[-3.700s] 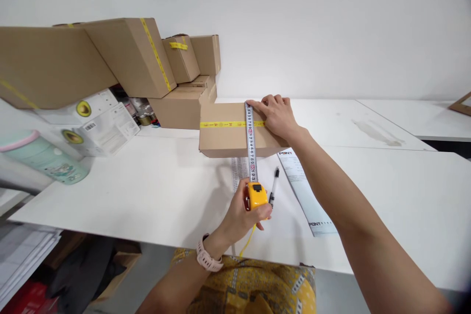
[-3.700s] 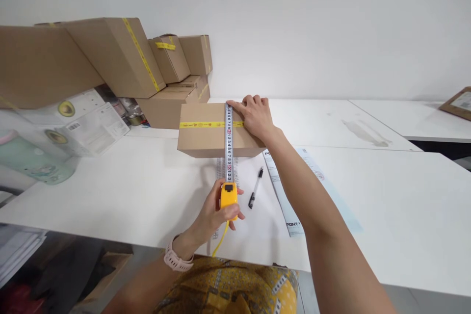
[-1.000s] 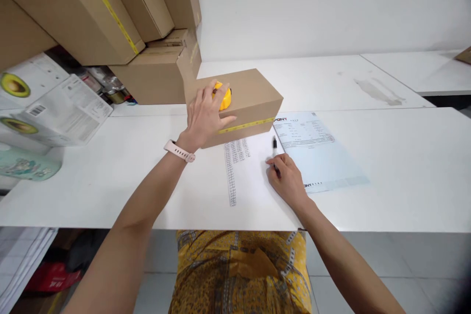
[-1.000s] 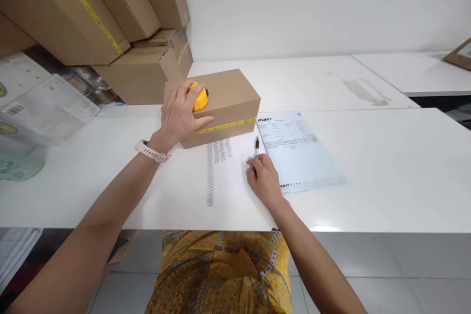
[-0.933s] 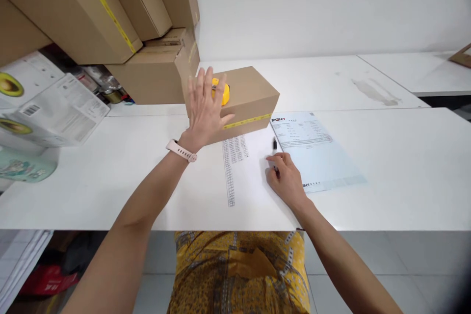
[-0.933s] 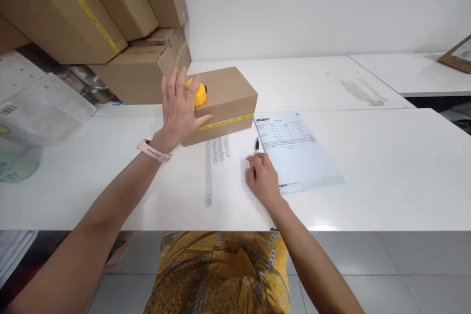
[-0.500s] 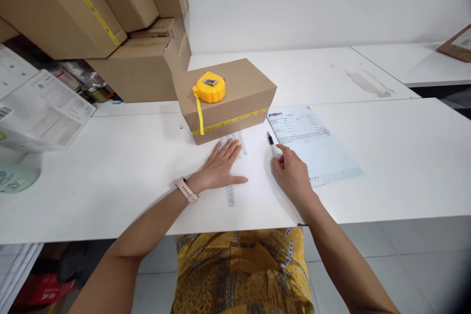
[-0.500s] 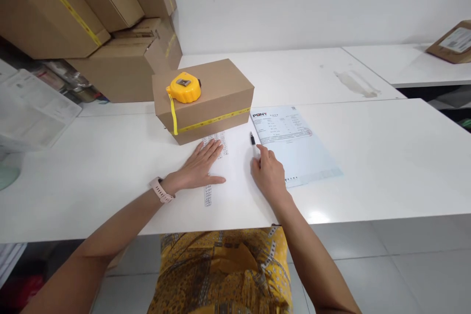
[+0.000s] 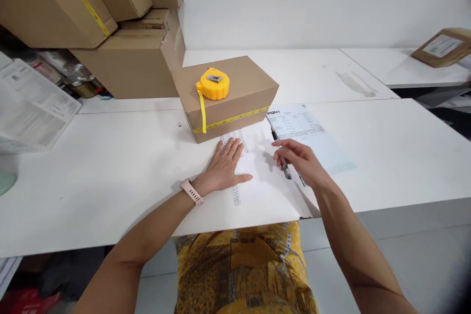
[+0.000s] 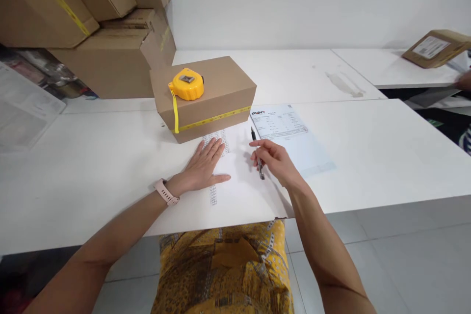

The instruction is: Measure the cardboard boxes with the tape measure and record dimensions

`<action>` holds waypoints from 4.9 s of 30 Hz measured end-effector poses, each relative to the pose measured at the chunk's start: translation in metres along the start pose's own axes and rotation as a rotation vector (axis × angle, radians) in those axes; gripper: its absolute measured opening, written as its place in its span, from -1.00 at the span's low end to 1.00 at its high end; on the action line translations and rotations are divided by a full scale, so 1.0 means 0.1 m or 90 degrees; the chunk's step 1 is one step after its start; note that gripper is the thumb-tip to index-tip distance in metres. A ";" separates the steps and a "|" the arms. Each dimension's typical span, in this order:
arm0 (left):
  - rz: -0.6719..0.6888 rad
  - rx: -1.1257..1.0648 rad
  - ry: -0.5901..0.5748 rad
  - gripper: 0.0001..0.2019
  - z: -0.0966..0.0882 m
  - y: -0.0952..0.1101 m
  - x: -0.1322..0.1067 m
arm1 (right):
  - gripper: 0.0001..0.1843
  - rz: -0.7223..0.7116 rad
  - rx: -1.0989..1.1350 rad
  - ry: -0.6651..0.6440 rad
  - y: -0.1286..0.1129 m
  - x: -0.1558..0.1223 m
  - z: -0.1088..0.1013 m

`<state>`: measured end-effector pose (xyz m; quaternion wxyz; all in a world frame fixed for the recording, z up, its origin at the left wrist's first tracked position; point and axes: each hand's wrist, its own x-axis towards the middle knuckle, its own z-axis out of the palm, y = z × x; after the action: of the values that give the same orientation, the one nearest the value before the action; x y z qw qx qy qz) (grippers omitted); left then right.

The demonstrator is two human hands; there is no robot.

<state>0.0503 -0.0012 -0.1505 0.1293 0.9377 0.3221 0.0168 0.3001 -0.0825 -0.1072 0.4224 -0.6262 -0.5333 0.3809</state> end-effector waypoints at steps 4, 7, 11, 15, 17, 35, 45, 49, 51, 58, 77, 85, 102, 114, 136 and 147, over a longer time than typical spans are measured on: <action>-0.024 -0.002 -0.015 -0.01 -0.01 0.08 0.00 | -0.63 -0.114 0.266 0.005 -0.29 -0.10 -0.12; -0.033 -0.007 -0.031 -0.01 -0.02 0.11 0.00 | -0.66 -0.189 0.223 0.017 -0.44 -0.09 -0.02; -0.030 -0.017 -0.029 -0.02 -0.01 0.10 0.00 | -0.57 -0.185 0.180 0.063 -0.37 0.07 0.32; -0.014 -0.041 0.005 -0.09 -0.02 0.02 0.01 | -0.39 -0.085 0.307 -0.064 -0.15 0.26 0.56; -0.012 -0.064 0.025 -0.22 -0.04 -0.03 0.01 | -0.39 -0.034 0.335 -0.066 -0.05 0.31 0.59; 0.038 -0.115 0.105 -0.70 -0.06 -0.16 -0.05 | -0.66 -0.002 0.070 0.077 0.17 0.27 0.68; 0.044 -0.116 0.122 -0.72 -0.05 -0.15 -0.05 | -0.69 -0.001 0.038 0.070 0.13 0.26 0.69; 0.043 -0.122 0.127 -0.72 -0.03 -0.16 -0.05 | -0.68 0.001 0.034 0.068 0.13 0.27 0.70; 0.044 -0.120 0.130 -0.72 -0.02 -0.16 -0.05 | -0.67 -0.002 0.030 0.064 0.13 0.27 0.70; 0.040 -0.124 0.123 -0.72 -0.02 -0.15 -0.05 | -0.67 -0.014 0.030 0.064 0.16 0.27 0.71; 0.037 -0.116 0.122 -0.71 -0.04 -0.14 -0.05 | -0.69 -0.013 0.025 0.075 0.17 0.28 0.70; 0.042 -0.112 0.125 -0.71 -0.02 -0.15 -0.06 | -0.71 -0.019 0.031 0.078 0.15 0.28 0.69; 0.049 -0.127 0.135 -0.72 -0.01 -0.16 -0.05 | -0.72 -0.032 0.093 0.110 0.20 0.29 0.64; 0.054 -0.124 0.139 -0.72 0.00 -0.16 -0.06 | -0.69 -0.048 0.038 0.048 0.27 0.32 0.62; 0.058 -0.114 0.145 -0.72 0.00 -0.16 -0.06 | -0.75 -0.047 -0.045 0.032 0.25 0.31 0.64; 0.052 -0.122 0.144 -0.73 0.00 -0.16 -0.06 | -0.74 -0.051 -0.071 0.045 0.19 0.31 0.64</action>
<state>0.0361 0.0071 -0.1538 0.1806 0.9253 0.2934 0.1583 0.2521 -0.0454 -0.1487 0.4208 -0.6398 -0.5631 0.3108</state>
